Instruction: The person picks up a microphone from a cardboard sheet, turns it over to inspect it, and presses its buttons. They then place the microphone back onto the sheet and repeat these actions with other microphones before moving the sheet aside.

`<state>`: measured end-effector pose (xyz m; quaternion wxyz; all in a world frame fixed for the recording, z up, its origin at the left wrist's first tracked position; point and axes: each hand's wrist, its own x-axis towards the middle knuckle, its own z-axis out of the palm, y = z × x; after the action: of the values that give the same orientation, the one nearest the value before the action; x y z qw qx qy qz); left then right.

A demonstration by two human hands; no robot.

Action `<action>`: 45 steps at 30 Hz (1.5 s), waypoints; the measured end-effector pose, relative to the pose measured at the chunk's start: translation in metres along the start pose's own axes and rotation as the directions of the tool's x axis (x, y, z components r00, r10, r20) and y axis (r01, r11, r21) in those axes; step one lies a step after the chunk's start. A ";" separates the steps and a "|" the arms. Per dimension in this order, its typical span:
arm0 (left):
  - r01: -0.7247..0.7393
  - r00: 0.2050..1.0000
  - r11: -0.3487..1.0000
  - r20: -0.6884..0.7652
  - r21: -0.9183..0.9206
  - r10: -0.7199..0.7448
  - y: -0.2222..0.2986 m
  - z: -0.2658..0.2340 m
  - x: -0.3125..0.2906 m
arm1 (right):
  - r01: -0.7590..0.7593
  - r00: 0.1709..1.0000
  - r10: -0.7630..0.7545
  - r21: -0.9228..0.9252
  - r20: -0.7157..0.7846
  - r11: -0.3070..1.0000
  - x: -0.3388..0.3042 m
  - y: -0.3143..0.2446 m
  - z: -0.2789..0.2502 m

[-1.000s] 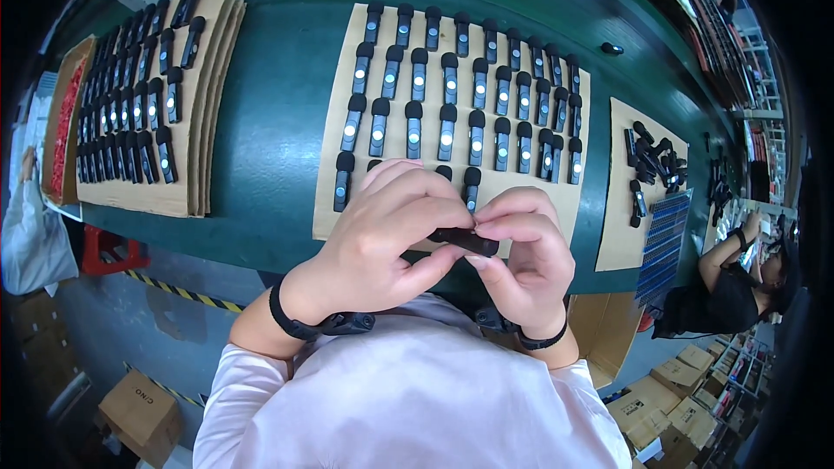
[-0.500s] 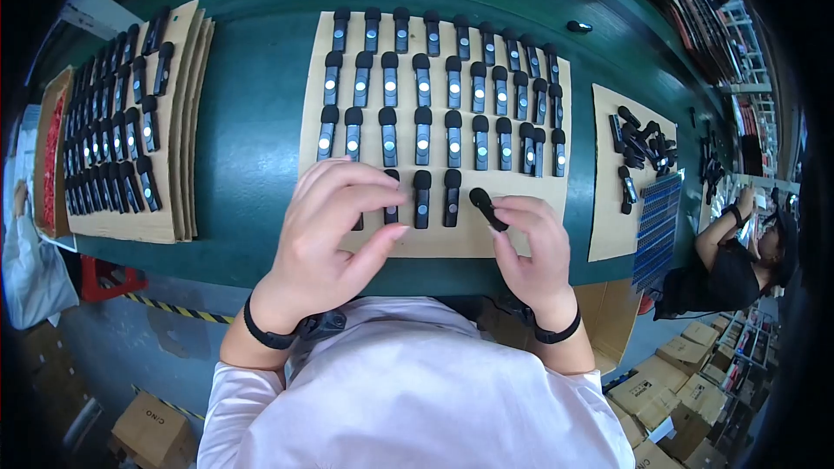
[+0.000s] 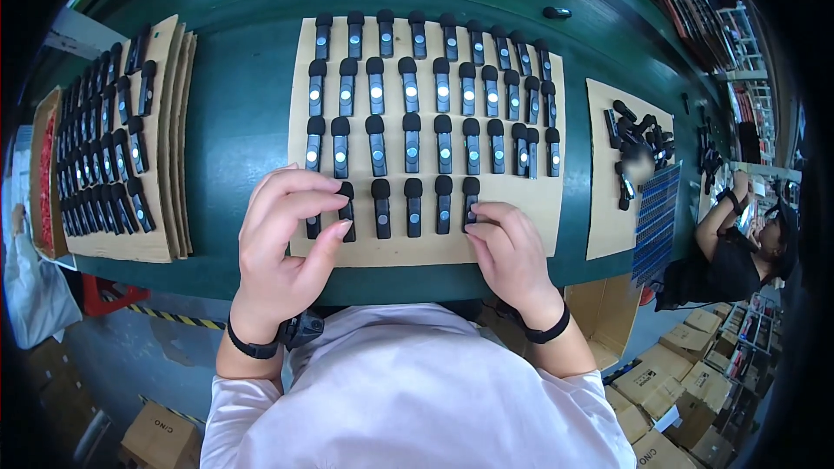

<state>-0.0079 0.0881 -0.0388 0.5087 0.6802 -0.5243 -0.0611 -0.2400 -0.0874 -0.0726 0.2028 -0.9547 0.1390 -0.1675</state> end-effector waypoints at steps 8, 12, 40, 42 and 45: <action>0.007 1.000 1.000 0.010 0.006 -0.007 -0.004 -0.001 0.002 | -0.043 0.998 0.043 0.011 0.041 0.999 0.022 0.018 -0.050; 0.018 1.000 1.000 0.007 0.005 -0.018 -0.005 0.000 0.004 | -0.043 0.999 0.046 -0.181 0.014 0.982 0.063 0.068 -0.093; -0.053 0.998 0.999 0.013 0.011 0.053 0.009 0.004 0.018 | -0.123 0.992 0.128 0.189 -0.016 0.974 0.138 0.109 -0.104; -0.064 0.998 0.998 0.010 0.000 0.064 0.014 0.008 0.019 | -0.066 0.998 0.068 0.283 0.002 0.957 0.102 0.068 -0.102; -0.051 0.997 0.990 0.044 -0.130 0.057 0.028 0.019 0.025 | 0.054 0.998 -0.060 0.417 0.002 0.907 0.064 0.016 -0.095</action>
<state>-0.0271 0.0586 -0.0157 0.5406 0.6297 -0.5494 -0.0971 -0.2210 -0.1552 0.0189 0.3980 -0.8943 0.0706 -0.1921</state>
